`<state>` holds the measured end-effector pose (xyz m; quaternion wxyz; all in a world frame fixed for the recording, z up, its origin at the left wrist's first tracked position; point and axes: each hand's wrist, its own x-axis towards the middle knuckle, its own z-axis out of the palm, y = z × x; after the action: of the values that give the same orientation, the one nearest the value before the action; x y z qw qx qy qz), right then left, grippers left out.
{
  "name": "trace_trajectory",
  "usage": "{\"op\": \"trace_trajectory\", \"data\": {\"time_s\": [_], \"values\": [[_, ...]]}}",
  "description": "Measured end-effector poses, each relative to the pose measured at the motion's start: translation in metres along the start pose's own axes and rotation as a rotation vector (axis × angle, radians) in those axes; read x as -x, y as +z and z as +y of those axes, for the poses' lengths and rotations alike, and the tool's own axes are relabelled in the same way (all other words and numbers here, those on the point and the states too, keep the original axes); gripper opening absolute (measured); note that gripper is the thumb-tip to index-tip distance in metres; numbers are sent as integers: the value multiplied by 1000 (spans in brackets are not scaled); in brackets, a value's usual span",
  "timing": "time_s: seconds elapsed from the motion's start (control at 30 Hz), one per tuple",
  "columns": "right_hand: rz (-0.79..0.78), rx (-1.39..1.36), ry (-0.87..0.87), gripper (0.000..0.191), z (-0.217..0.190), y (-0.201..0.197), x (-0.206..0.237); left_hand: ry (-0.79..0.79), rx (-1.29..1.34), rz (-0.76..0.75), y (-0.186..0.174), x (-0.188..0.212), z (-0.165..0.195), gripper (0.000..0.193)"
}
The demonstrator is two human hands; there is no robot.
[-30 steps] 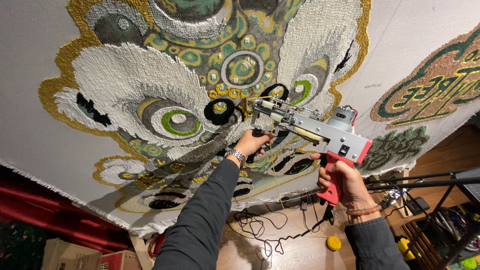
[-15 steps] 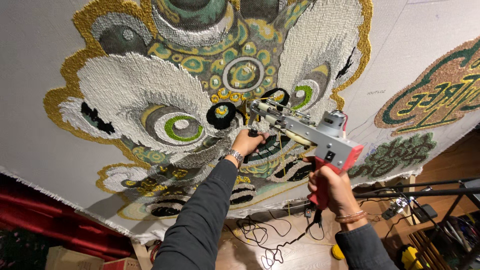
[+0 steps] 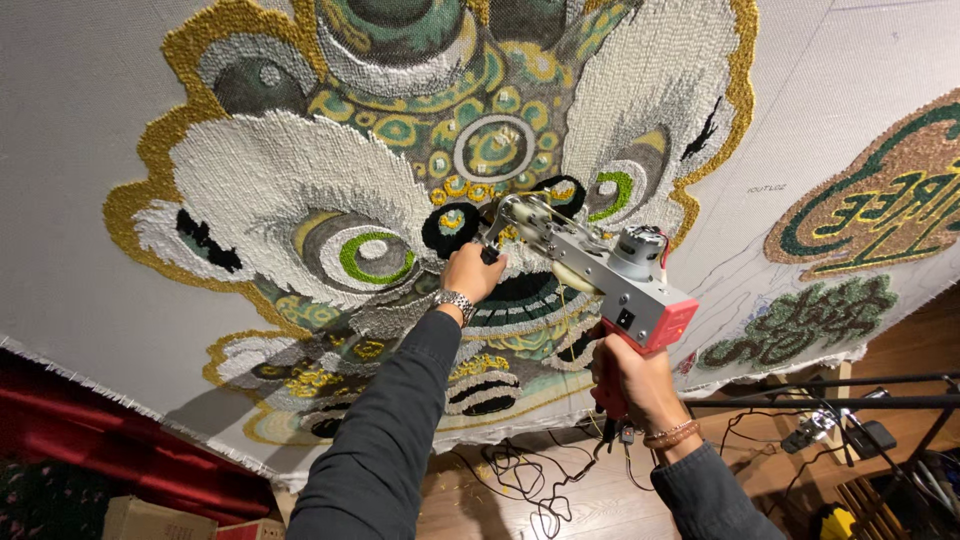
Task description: The person uses a handheld tufting gun to apply yellow yarn into a stretched fabric canvas, filling in details of a large decorative design. The person guides the tool with both hands to create textured patterns on the artwork.
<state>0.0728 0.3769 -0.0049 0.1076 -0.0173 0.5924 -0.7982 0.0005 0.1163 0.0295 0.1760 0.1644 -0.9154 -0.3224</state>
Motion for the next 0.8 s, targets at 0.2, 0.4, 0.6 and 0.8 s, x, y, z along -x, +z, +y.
{"op": "trace_trajectory", "data": {"time_s": [0.2,0.4,0.6,0.8], "values": [[-51,-79,37,18,7,-4,-6,-3,-25,0,1,-3,-2,34],[-40,-79,83,21,6,-2,-9,-53,-31,-55,2,-6,-3,36],[-57,-96,108,23,4,-4,-5,-36,-12,-21,3,-6,-3,35],[-82,-168,-11,29,8,-11,-6,-10,87,-64,10,-3,-3,33]]}}
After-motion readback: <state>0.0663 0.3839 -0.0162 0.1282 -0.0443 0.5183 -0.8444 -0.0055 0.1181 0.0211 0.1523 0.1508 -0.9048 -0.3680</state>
